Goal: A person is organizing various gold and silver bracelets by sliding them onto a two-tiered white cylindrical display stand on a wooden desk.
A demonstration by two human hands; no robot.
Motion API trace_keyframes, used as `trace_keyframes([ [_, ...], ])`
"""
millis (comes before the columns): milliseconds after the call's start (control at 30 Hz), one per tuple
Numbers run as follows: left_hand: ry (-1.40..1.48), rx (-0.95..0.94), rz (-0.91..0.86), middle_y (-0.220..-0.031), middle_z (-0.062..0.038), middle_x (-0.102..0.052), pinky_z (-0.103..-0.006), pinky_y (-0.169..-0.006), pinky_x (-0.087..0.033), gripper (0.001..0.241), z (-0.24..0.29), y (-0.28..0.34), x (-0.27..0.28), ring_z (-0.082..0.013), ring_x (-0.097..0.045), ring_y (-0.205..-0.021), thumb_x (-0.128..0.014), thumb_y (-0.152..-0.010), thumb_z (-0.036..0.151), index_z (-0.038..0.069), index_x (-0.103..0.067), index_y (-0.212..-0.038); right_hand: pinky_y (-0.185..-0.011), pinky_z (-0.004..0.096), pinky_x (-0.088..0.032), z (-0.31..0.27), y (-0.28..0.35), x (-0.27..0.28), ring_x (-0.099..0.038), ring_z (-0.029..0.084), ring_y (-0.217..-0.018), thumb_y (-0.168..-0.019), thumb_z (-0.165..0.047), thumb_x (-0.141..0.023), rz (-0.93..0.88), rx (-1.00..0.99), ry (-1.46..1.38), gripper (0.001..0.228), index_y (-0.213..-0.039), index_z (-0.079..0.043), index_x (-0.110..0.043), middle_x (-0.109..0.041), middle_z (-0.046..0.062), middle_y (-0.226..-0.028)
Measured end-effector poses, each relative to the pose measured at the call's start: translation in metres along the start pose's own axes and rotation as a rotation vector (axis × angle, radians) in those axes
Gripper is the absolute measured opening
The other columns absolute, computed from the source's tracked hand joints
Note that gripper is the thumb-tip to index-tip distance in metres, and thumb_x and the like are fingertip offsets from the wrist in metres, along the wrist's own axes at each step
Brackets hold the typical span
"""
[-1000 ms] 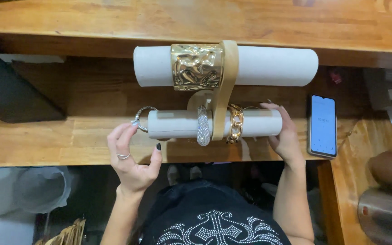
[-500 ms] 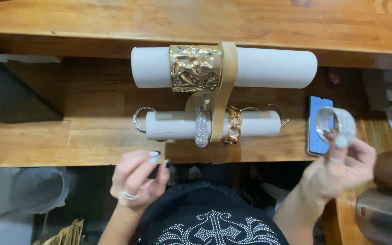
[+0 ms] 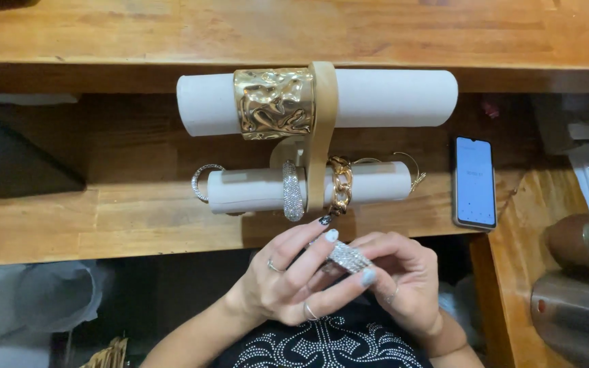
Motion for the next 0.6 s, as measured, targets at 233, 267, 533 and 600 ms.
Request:
trace_keyframes([
  [233, 0.239, 0.273, 0.021, -0.12, -0.024, -0.056, -0.0511, -0.097, -0.073, 0.034, -0.017, 0.033, 0.03, -0.0392, -0.071, -0.107, -0.071, -0.102, 0.015, -0.008, -0.059, -0.124, -0.103, 0.039, -0.063, -0.024, 0.0, -0.016, -0.078, 0.034, -0.113, -0.096, -0.028, -0.062, -0.216, 0.16, 0.392, 0.036, -0.115, 0.001, -0.07, -0.075, 0.025, -0.119],
  [267, 0.173, 0.46, 0.064, -0.126, -0.025, -0.059, -0.0452, -0.103, -0.067, 0.052, -0.028, 0.05, 0.041, -0.0361, -0.071, -0.114, -0.081, -0.093, 0.024, -0.003, -0.055, -0.13, -0.102, 0.038, -0.062, -0.025, 0.005, 0.001, -0.076, 0.034, -0.111, -0.093, -0.024, -0.064, 0.011, 0.253, 0.504, 0.033, -0.113, 0.003, -0.068, -0.073, 0.027, -0.117],
  [533, 0.285, 1.163, 0.184, -0.141, -0.017, -0.059, -0.0345, -0.115, -0.051, 0.071, -0.124, 0.145, 0.076, -0.0268, -0.059, -0.132, -0.087, -0.077, 0.004, 0.0, -0.055, -0.139, -0.123, 0.046, -0.048, -0.013, -0.017, 0.06, -0.053, 0.04, -0.143, -0.111, -0.01, -0.059, 0.331, 0.276, 0.676, 0.043, -0.146, 0.013, -0.048, -0.05, 0.031, -0.149],
  [600, 0.644, 1.26, 0.088, -0.138, -0.016, -0.063, -0.0332, -0.111, -0.053, 0.078, -0.143, 0.174, 0.05, -0.0232, -0.062, -0.123, -0.09, -0.072, 0.003, 0.0, -0.054, -0.141, -0.119, 0.05, -0.042, 0.009, -0.029, 0.07, -0.047, 0.047, -0.144, -0.106, -0.018, -0.055, 0.273, 0.021, 0.631, 0.058, -0.154, 0.006, -0.034, -0.042, 0.035, -0.153],
])
Point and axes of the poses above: each hand's wrist, its own y-axis away from the middle knuckle, its own x-axis out of the back of the hand, z = x × y, the point moved 7 cm from there along -y, towards the middle knuckle
